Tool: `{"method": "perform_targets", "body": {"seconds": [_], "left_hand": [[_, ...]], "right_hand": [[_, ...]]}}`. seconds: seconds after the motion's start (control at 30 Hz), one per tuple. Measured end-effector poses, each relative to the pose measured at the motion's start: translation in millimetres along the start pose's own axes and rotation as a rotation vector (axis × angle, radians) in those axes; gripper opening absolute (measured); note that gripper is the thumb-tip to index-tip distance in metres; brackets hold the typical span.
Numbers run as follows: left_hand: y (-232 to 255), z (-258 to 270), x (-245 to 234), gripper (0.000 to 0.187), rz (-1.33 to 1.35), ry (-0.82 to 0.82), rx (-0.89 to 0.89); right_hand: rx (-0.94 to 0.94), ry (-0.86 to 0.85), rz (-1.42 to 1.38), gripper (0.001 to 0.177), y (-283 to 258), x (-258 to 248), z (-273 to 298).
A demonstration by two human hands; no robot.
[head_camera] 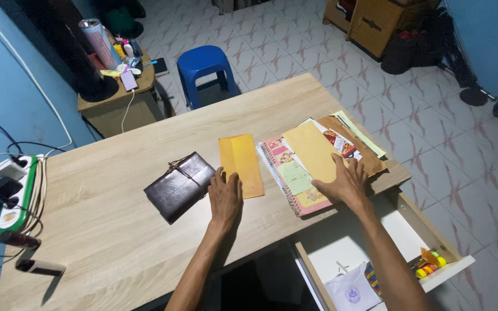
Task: The person organizes a cluttered desk by placing various items into a drawer. They handle a laptop, a tablet, a power bank, glasses, a wallet, and several stationery items, moving them from the desk surface into the open drawer. The person also opens a wallet to remove papers before placing it inside.
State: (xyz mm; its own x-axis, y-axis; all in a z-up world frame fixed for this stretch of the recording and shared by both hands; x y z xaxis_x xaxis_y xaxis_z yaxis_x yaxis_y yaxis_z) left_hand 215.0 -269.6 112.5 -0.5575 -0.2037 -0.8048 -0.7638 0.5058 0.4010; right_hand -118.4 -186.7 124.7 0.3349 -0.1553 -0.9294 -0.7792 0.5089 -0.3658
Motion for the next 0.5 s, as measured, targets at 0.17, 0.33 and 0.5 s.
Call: {"method": "perform_targets", "body": {"seconds": [0.17, 0.33, 0.5], "left_hand": [[16.0, -7.5, 1.4, 0.029, 0.036, 0.089, 0.075], [83.2, -18.2, 16.7, 0.059, 0.334, -0.17, 0.254], [136.6, -8.7, 36.8, 0.088, 0.373, -0.336, 0.544]], "right_hand": [[-0.078, 0.016, -0.15, 0.105, -2.8, -4.8, -9.4], [-0.152, -0.159, -0.69, 0.063, 2.7, 13.2, -17.1], [-0.086, -0.396, -0.997, 0.046, 0.4, 19.0, -23.6]]}}
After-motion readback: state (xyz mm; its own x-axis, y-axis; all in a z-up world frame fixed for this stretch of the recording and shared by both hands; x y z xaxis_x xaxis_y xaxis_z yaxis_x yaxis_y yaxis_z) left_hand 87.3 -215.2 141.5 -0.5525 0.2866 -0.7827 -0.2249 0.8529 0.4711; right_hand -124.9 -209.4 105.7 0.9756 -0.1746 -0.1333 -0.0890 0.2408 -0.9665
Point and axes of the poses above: each hand's wrist, its own z-axis away from the middle knuckle, its own x-axis out of the palm, y = z × x, the point moved 6 cm from there along -z, towards the middle knuckle, and after that the axes turned 3 degrees about x, right-handed, at the moved point
